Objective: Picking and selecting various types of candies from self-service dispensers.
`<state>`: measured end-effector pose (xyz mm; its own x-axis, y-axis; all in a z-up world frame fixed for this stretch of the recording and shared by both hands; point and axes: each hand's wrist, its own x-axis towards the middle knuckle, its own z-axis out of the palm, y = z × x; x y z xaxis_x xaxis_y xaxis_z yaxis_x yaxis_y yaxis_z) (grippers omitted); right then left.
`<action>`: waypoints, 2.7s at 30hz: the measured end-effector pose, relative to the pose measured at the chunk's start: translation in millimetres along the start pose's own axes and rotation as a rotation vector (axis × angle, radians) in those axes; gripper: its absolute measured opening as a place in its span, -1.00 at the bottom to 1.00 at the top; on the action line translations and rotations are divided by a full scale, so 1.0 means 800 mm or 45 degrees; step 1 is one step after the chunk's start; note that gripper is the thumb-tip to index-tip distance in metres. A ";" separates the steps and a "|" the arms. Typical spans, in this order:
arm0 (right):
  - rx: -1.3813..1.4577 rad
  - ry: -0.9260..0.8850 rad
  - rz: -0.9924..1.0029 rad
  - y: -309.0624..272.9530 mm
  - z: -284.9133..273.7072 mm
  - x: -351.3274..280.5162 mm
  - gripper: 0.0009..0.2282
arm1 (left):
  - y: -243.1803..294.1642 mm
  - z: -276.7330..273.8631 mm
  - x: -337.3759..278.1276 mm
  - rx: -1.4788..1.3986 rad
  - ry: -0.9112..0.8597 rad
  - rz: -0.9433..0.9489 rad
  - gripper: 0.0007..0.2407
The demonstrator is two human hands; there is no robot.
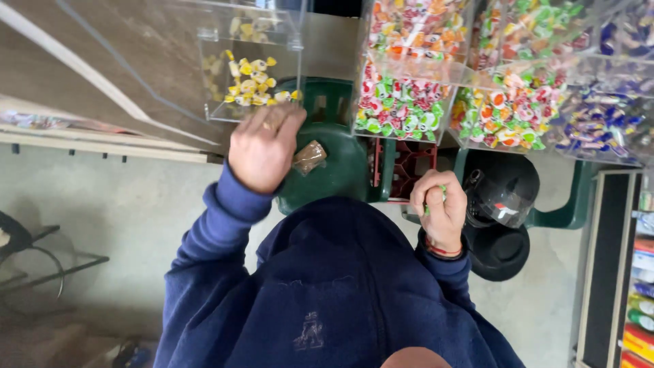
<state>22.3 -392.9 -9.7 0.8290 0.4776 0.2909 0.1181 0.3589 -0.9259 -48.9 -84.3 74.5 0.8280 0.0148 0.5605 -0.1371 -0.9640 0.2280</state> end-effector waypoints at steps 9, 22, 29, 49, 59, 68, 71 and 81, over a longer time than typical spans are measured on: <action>0.164 0.629 -0.254 -0.010 -0.062 0.035 -0.80 | 0.062 0.063 -0.049 -1.021 -0.379 0.234 -0.84; -1.471 0.539 -0.545 -0.044 -0.140 0.116 -0.83 | 0.077 0.090 -0.047 -1.215 -0.500 0.261 -0.84; -1.402 0.866 -0.495 -0.027 -0.134 0.079 -0.86 | 0.082 0.091 -0.033 -1.163 -0.478 0.299 -0.83; -1.639 0.878 -0.306 -0.035 -0.124 0.100 -0.76 | 0.088 0.093 -0.037 -1.123 -0.515 0.326 -0.82; -1.330 0.979 -0.447 -0.026 -0.135 0.096 -0.75 | 0.089 0.103 -0.031 -1.072 -0.529 0.362 -0.81; -1.065 1.162 -0.470 -0.043 -0.276 0.050 -0.81 | 0.089 0.110 -0.029 -1.045 -0.577 0.356 -0.82; -1.331 1.131 -0.487 -0.047 -0.319 0.062 -0.83 | 0.089 0.110 -0.027 -1.030 -0.580 0.359 -0.82; -1.693 0.585 -0.421 -0.068 -0.160 0.084 -0.86 | 0.087 0.105 -0.022 -1.017 -0.541 0.279 -0.81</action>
<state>141.7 -483.3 29.2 0.7323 0.1351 0.6674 0.5353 -0.7199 -0.4417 -27.6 -174.2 13.6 0.8473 -0.3968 0.3531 -0.5169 -0.4626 0.7203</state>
